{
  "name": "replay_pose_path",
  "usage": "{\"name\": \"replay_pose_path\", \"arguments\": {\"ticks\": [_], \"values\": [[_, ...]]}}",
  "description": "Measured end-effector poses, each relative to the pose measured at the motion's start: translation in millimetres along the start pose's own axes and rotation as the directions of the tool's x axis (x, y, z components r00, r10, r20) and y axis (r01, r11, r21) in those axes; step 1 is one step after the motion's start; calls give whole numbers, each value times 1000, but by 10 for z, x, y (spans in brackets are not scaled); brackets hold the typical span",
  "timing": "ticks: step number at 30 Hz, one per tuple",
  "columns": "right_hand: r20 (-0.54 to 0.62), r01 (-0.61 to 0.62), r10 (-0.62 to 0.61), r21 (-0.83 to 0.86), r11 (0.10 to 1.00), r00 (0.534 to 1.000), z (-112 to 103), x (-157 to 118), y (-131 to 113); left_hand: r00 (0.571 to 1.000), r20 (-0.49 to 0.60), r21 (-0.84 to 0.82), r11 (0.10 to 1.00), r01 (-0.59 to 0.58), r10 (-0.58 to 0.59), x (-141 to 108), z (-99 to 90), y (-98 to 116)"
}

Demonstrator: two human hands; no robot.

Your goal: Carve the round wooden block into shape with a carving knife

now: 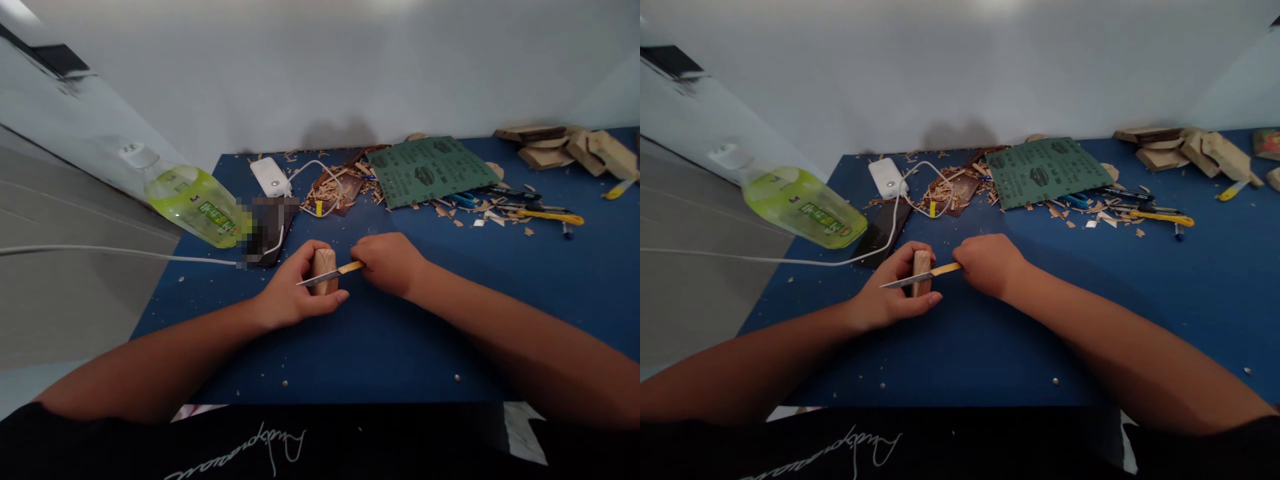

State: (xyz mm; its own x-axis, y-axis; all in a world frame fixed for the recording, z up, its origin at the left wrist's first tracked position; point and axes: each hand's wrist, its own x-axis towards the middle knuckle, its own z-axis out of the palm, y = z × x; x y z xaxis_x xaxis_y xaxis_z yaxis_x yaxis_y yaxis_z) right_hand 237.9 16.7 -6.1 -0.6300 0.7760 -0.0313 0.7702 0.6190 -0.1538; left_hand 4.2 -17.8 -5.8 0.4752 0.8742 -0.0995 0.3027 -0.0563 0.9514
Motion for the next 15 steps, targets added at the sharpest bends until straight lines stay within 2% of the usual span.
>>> {"name": "replay_pose_path", "arguments": {"ticks": [5,8,11,15], "values": [[56,-13,13,2,1000,998,2,19,-39,999,15,138,990,-36,35,-65,32,78],[88,-15,17,-20,1000,996,-34,13,-39,999,23,158,986,-50,47,-85,32,98],[73,-39,43,-58,998,996,-66,7,15,999,15,169,985,-47,45,-81,17,88],[8,-212,216,-149,966,976,-84,50,264,1000,-8,146,989,-10,11,-73,-14,75]]}}
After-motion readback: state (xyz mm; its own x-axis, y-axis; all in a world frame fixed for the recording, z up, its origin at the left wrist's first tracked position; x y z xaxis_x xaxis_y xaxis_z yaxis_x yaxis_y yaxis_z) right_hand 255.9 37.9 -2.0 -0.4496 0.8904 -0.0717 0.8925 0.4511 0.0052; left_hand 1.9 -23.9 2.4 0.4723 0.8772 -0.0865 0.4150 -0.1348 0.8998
